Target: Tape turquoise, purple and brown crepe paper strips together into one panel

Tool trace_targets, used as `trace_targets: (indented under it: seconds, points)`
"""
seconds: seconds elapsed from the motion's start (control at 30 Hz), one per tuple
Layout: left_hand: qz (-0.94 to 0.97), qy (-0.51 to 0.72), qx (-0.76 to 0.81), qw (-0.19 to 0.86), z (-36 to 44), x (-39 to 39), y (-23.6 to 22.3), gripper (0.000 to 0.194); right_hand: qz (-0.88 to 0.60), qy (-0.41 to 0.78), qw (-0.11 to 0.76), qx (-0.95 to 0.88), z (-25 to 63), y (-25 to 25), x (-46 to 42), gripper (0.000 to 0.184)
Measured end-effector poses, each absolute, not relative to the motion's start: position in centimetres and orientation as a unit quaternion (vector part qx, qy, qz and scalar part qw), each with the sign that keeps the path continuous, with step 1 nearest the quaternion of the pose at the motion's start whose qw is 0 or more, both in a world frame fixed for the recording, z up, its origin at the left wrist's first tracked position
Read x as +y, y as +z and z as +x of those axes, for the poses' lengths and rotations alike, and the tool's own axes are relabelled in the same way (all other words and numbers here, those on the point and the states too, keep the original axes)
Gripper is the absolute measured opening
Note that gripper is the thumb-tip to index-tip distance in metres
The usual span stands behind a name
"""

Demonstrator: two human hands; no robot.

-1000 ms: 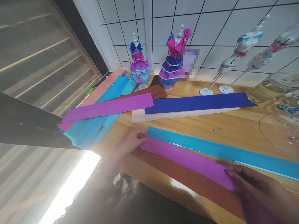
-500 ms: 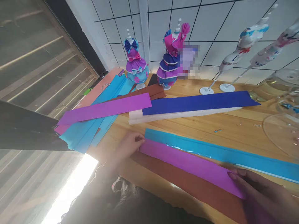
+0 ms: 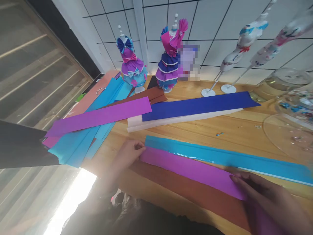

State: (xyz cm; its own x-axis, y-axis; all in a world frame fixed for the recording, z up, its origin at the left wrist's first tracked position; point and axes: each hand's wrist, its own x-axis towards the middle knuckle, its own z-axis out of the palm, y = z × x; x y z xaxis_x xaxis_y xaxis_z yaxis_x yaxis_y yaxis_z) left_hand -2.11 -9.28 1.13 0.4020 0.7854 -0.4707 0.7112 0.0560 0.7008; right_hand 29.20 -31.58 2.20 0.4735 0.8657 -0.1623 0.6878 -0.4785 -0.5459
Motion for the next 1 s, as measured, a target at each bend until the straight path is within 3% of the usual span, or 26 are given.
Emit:
trace_targets:
  seconds: [0.13,0.3,0.67,1.0]
  points:
    - [0.691,0.021,0.549,0.470,-2.0,-9.0,1.1,0.022,-0.832,0.273,0.209,-0.436,29.7,2.3,-31.6,0.040]
    - [0.690,0.021,0.549,0.472,-1.8,-8.9,0.9,0.024,-0.862,0.269,0.226,-0.366,30.0,1.5,-32.2,0.041]
    - [0.691,0.023,0.557,0.460,-1.7,-8.9,1.3,0.025,-0.905,0.220,0.132,-0.338,30.1,1.3,-31.9,0.040]
    - [0.689,0.023,0.557,0.463,-1.9,-8.9,1.0,0.026,-0.900,0.224,0.142,-0.344,30.1,0.9,-31.8,0.037]
